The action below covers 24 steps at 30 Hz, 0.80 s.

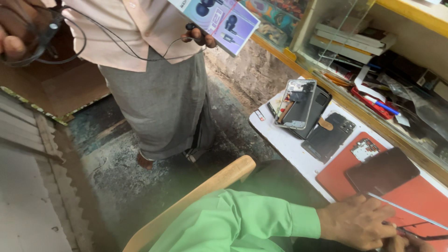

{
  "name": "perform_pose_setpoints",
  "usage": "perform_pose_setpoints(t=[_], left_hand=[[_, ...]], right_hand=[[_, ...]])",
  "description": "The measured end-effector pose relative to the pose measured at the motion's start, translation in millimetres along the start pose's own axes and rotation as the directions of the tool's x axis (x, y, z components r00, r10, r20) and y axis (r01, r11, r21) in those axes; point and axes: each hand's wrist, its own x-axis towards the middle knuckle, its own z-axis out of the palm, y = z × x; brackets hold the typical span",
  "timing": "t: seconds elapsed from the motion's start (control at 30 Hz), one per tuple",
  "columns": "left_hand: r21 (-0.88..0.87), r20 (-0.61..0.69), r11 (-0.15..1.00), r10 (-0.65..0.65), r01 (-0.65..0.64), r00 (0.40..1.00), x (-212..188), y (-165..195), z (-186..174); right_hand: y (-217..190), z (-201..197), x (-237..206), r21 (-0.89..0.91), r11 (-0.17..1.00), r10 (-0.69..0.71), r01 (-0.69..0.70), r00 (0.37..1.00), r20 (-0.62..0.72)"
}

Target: The person uses a metal prying tool to separate the screen from the smartphone frame, then reassembles the device by placing the screen back and pressing the edges. The person powers on the phone to verify the screen functions and shows the display to a customer.

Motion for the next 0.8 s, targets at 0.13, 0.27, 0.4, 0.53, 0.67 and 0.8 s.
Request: perform_pose_setpoints(t=[0.13,0.27,0.4,0.53,0.67,0.8], left_hand=[[0.049,0.077,0.999,0.004,-0.008,0.997,2,-3,2],[0.017,-0.061,0.999,0.047,-0.046,0.997,-2,-3,3],[0.021,0.024,1.0,-0.003,0.002,1.0,-3,-4,6],[0.001,-0.017,1.0,0.014,-0.014,1.0,-3,-5,7],[0.021,0.034,0.999,0.023,-0.024,0.999,0,-7,3],[0.042,0.083,0.999,0.002,-0.005,0.997,1,-3,1]], right_hand=[[-5,4,2,0.01,1.0,-0.003,0.003,1.0,0.0],[-10,3,2,0.007,1.0,-0.006,0.006,1.0,-0.005],[-8,4,3,-0.002,1.0,-0.013,0.013,1.0,-0.004],[0,3,3,-0.006,1.0,-0.017,0.017,1.0,-0.006],[7,5,3,-0.016,1.0,-0.027,0.027,1.0,-0.007],[6,-1,1,-0.021,0.998,-0.057,0.057,0.998,-0.006]])
